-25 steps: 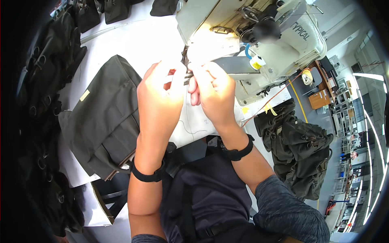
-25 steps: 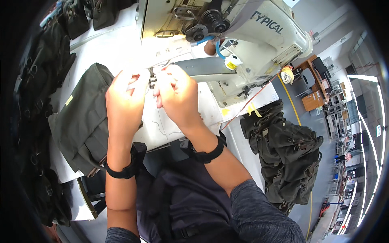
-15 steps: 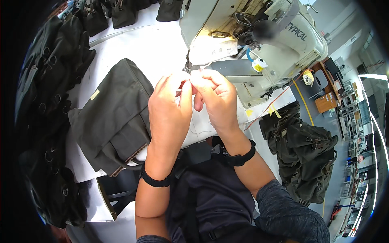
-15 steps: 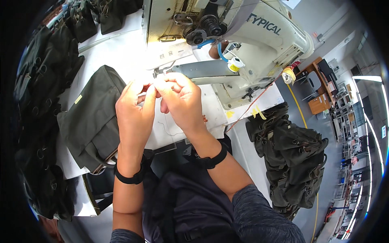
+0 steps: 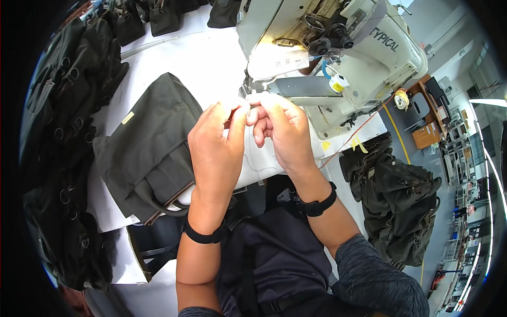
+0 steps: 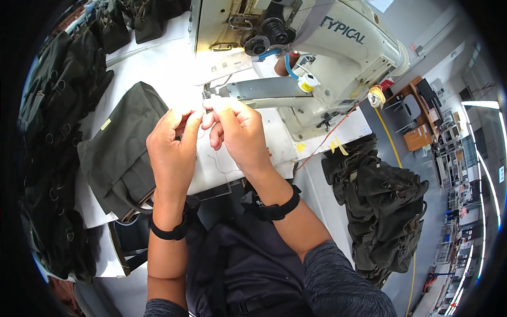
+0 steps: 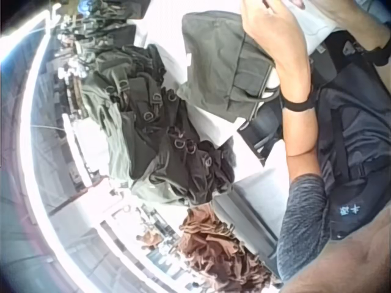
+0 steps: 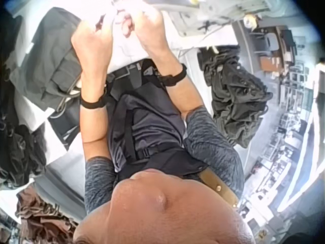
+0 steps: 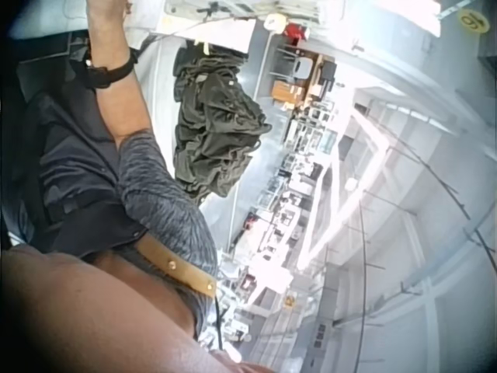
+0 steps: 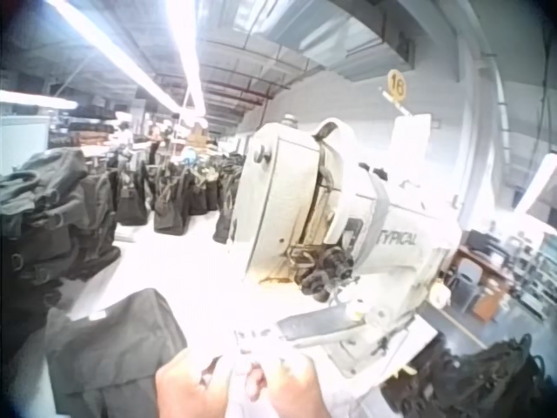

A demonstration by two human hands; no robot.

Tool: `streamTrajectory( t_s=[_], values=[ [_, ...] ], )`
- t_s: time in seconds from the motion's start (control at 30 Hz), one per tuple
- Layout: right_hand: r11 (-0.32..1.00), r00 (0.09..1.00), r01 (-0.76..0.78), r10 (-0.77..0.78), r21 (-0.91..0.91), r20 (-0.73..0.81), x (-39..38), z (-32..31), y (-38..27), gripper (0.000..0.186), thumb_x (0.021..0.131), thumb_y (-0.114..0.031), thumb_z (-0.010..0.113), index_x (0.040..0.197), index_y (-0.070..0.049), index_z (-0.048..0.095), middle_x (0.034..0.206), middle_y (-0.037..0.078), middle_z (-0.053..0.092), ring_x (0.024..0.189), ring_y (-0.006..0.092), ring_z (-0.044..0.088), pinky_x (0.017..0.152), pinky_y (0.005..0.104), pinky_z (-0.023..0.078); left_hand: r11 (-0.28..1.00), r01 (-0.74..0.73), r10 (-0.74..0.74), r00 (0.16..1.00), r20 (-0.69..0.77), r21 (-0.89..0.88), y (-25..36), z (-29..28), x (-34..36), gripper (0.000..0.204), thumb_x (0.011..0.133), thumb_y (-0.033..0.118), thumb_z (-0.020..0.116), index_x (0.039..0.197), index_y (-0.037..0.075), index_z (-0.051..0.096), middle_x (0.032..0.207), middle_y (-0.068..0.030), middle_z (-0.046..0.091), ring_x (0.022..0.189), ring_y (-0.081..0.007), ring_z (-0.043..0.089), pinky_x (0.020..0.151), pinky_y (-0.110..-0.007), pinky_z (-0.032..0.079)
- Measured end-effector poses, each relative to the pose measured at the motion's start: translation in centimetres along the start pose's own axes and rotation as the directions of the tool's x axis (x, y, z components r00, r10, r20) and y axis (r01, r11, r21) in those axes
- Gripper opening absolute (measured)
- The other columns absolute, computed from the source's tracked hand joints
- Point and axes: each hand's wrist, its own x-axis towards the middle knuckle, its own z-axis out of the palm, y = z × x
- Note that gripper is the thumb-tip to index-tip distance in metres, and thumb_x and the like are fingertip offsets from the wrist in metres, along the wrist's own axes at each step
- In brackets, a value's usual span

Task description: The person sews a zipper onto a green canvas bag using an industrial sewing machine. They guide the bag under the needle, stitch along the zipper edge, and trim excess thread with scissors. The person then inspects the stitching and handles the bag to prepare for the next step.

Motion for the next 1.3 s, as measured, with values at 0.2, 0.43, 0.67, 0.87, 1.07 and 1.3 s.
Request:
streamTrajectory(
  t_s=[0.2,0.43,0.67,0.87,1.07,1.3],
  values=[
    [0.995,0.999,0.046,-0.043,-0.089,0.027,-1.3,0.1,0.4,0.015,0.103,-0.014,0.066,0.096,-0.001,0.068,0.078,0.004,0.068,0.056,0.0069,0.058,0.052,0.0215,0.047,0.965,-0.155,0.160,0.987,-0.008,0.211,0.3,-1.0,-1.2,0.007,0.092,0.002,0.072,0.099,0.001,0.073,0.088,-0.0132,0.072,0.074,-0.0296,0.069,0.068,-0.035,0.055],
    [0.965,0.997,0.071,-0.060,-0.251,0.050,-2.9,0.1,0.4,0.019,0.104,-0.019,0.067,0.094,-0.003,0.066,0.071,0.000,0.065,0.055,0.0030,0.054,0.050,0.0196,0.042,0.948,-0.173,0.160,0.985,0.069,0.266,1.5,-2.4,-2.5,0.009,0.089,0.004,0.077,0.099,0.002,0.076,0.086,-0.0119,0.074,0.070,-0.0263,0.069,0.063,-0.034,0.054],
    [0.956,0.995,0.095,-0.087,-0.277,0.041,-2.0,-0.7,-0.1,0.017,0.104,-0.016,0.064,0.094,-0.002,0.065,0.070,-0.001,0.061,0.056,0.0027,0.051,0.051,0.0201,0.041,0.998,-0.012,0.009,0.999,0.051,0.058,0.1,-1.2,-1.1,0.011,0.090,0.006,0.077,0.099,0.000,0.075,0.092,-0.0109,0.071,0.083,-0.0213,0.069,0.071,-0.033,0.054],
    [0.932,0.992,0.090,-0.114,-0.350,-0.049,0.0,-2.5,0.9,0.013,0.103,-0.013,0.063,0.100,-0.001,0.066,0.073,0.000,0.060,0.058,0.0041,0.052,0.053,0.0206,0.043,0.877,0.261,-0.304,0.952,-0.046,-0.404,-4.8,1.7,1.0,0.010,0.097,0.005,0.067,0.104,-0.001,0.066,0.099,-0.0084,0.067,0.093,-0.0167,0.067,0.077,-0.033,0.056],
    [0.865,0.956,0.229,-0.286,-0.446,-0.064,1.0,-3.8,1.1,0.010,0.105,-0.009,0.062,0.104,0.000,0.064,0.077,0.000,0.061,0.061,0.0035,0.053,0.056,0.0200,0.044,0.789,0.349,-0.384,0.923,0.038,-0.505,-4.3,3.9,1.4,0.014,0.103,0.011,0.064,0.105,-0.002,0.065,0.100,-0.0058,0.069,0.085,-0.0098,0.063,0.072,-0.026,0.053],
    [0.711,0.902,0.318,-0.431,-0.627,-0.032,2.3,-2.7,1.2,0.012,0.105,-0.006,0.061,0.105,0.003,0.068,0.068,0.001,0.061,0.055,0.0062,0.055,0.053,0.0211,0.042,0.852,0.305,-0.355,0.934,-0.040,-0.425,-3.5,3.8,1.6,0.009,0.098,0.005,0.065,0.105,0.000,0.065,0.104,-0.0099,0.067,0.082,-0.0166,0.065,0.069,-0.030,0.053]
  ],
)
